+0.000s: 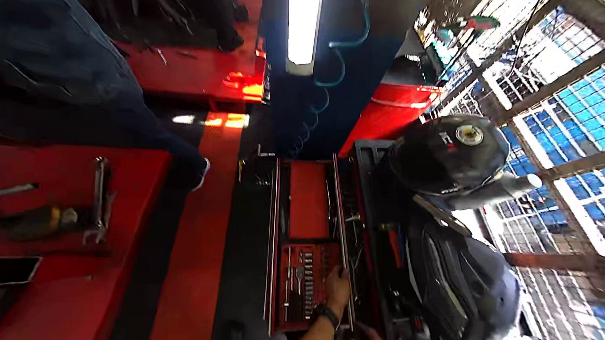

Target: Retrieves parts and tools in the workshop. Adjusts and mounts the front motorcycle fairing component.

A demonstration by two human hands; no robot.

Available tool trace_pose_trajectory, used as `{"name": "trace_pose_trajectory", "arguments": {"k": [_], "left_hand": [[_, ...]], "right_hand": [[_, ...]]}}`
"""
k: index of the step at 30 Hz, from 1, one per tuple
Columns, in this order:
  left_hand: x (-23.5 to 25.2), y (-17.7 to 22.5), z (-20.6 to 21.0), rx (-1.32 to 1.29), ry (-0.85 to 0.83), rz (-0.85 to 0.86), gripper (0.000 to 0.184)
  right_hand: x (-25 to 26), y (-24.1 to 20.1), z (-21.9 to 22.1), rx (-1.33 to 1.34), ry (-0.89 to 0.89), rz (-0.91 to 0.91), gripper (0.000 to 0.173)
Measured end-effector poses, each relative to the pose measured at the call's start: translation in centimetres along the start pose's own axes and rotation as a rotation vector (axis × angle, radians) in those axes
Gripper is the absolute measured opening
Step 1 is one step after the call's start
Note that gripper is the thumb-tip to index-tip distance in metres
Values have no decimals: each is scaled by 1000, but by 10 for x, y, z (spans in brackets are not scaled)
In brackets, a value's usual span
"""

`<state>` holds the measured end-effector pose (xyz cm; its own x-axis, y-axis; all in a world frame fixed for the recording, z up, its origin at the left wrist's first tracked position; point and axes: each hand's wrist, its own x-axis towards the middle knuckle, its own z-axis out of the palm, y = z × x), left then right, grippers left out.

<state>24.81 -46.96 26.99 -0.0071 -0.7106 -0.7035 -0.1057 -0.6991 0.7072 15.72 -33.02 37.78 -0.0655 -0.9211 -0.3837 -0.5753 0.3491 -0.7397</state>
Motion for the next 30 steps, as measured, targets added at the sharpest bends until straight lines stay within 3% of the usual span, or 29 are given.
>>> {"name": "trace_pose_trajectory", "arguments": {"k": [6,13,17,22,25,28,30], "left_hand": [[7,-1,11,21,-18,40,40],[-5,-13,-65,36,94,-12,37],[-10,-12,-79,53,79,-76,36],[-14,0,-70,75,-231,-84,43],[-37,-13,-80,149,-376,22,41],[-64,-54,-106,379,-238,151,32],[-79,-81,-129,524,-140,120,31]], "right_hand": [[-8,21,-18,-16,26,67,38],[0,36,13,-34,4,33,37],[16,32,38,-210,-97,-31,40],[45,19,52,-530,-123,70,60],[48,22,48,-695,-46,102,51],[45,29,36,-820,-42,33,53],[42,34,29,-892,-85,21,58]]}}
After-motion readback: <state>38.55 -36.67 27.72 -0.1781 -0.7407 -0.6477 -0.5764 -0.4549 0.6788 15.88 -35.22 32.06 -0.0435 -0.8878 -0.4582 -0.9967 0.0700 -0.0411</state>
